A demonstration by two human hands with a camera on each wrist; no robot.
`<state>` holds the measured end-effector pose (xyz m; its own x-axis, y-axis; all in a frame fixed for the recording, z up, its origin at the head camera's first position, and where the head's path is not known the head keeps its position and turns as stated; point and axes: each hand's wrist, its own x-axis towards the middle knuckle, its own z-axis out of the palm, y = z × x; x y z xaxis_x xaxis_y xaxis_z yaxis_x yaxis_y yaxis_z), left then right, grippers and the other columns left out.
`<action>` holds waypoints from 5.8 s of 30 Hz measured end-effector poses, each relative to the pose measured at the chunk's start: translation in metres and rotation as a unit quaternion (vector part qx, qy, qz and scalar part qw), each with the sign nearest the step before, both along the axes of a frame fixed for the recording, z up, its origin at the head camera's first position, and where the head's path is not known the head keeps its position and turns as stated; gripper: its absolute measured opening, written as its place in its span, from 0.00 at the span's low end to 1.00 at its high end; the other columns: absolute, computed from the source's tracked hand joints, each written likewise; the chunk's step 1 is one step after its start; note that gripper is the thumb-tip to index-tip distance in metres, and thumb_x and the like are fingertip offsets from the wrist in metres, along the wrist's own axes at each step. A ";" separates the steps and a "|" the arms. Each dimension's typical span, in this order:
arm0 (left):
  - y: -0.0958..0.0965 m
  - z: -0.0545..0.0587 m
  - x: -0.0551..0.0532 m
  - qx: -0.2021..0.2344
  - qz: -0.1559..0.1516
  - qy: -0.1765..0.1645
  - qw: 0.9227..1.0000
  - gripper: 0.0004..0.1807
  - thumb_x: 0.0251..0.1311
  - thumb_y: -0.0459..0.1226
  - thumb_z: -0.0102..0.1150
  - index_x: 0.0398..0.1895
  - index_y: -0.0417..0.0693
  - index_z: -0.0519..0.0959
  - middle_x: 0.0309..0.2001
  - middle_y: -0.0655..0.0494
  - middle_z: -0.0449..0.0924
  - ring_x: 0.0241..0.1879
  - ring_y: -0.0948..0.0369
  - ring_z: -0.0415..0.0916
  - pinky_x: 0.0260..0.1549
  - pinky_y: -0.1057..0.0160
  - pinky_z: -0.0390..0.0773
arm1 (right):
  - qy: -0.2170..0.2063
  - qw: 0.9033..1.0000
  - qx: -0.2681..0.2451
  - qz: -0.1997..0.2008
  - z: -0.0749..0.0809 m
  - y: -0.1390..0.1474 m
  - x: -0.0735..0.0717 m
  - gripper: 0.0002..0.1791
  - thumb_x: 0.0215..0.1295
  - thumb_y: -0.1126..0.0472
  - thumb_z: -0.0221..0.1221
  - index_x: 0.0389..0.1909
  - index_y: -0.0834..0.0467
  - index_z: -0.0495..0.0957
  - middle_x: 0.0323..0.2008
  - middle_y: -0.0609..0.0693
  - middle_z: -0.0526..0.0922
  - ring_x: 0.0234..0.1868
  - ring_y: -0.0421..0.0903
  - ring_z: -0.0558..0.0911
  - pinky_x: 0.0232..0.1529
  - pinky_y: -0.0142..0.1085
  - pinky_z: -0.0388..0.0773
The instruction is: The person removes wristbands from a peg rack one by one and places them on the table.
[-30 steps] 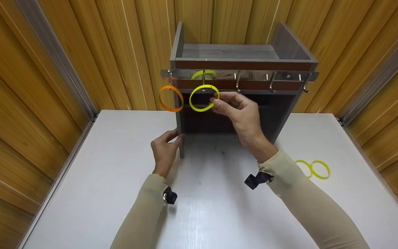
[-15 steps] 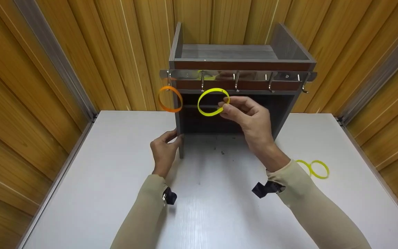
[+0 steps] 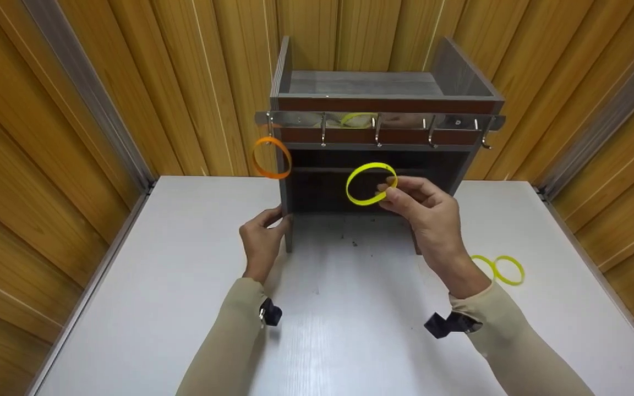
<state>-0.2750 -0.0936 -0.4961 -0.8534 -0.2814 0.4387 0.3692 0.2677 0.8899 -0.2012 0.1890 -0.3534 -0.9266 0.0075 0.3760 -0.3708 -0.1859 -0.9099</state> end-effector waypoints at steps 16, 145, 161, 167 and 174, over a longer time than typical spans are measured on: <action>0.001 0.001 0.002 0.000 -0.002 -0.006 1.000 0.12 0.60 0.27 0.75 0.48 0.41 0.91 0.44 0.51 0.91 0.48 0.54 0.89 0.44 0.63 0.88 | -0.060 0.997 -0.010 -0.045 -0.028 0.042 0.016 0.13 0.72 0.72 0.65 0.55 0.71 0.80 0.47 0.58 0.90 0.49 0.52 0.90 0.58 0.46 0.83; 0.003 -0.001 0.001 0.009 0.001 0.010 1.000 0.10 0.59 0.26 0.75 0.44 0.40 0.92 0.42 0.51 0.92 0.45 0.54 0.90 0.42 0.60 0.89 | -0.357 0.916 0.138 -0.121 -0.158 0.323 0.086 0.04 0.72 0.62 0.70 0.43 0.52 0.91 0.38 0.45 0.92 0.38 0.43 0.92 0.45 0.33 0.87; 0.004 0.000 0.001 0.001 0.002 0.011 1.000 0.11 0.58 0.26 0.76 0.44 0.40 0.91 0.42 0.50 0.91 0.46 0.53 0.90 0.42 0.62 0.89 | -0.356 0.904 0.179 -0.155 -0.167 0.326 0.080 0.11 0.70 0.59 0.72 0.49 0.57 0.87 0.38 0.35 0.88 0.40 0.37 0.90 0.47 0.33 0.87; 0.004 0.001 0.001 0.002 0.001 0.002 1.000 0.12 0.58 0.26 0.76 0.45 0.40 0.91 0.42 0.50 0.92 0.46 0.54 0.90 0.42 0.63 0.88 | -0.364 0.890 0.201 -0.185 -0.164 0.324 0.077 0.15 0.71 0.58 0.71 0.52 0.62 0.85 0.36 0.31 0.86 0.39 0.33 0.88 0.46 0.30 0.86; 0.004 0.001 0.000 0.000 0.000 -0.001 1.000 0.12 0.59 0.26 0.75 0.46 0.40 0.91 0.42 0.50 0.91 0.46 0.53 0.90 0.43 0.63 0.88 | -0.317 0.898 0.234 -0.196 -0.153 0.315 0.075 0.12 0.72 0.56 0.70 0.50 0.57 0.87 0.38 0.32 0.88 0.39 0.31 0.87 0.43 0.27 0.85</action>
<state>-0.2745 -0.0896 -0.4948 -0.8541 -0.2816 0.4372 0.3674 0.2681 0.8906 -0.1258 0.5036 -0.5063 -0.9163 0.3582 -0.1791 0.2958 0.3040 -0.9056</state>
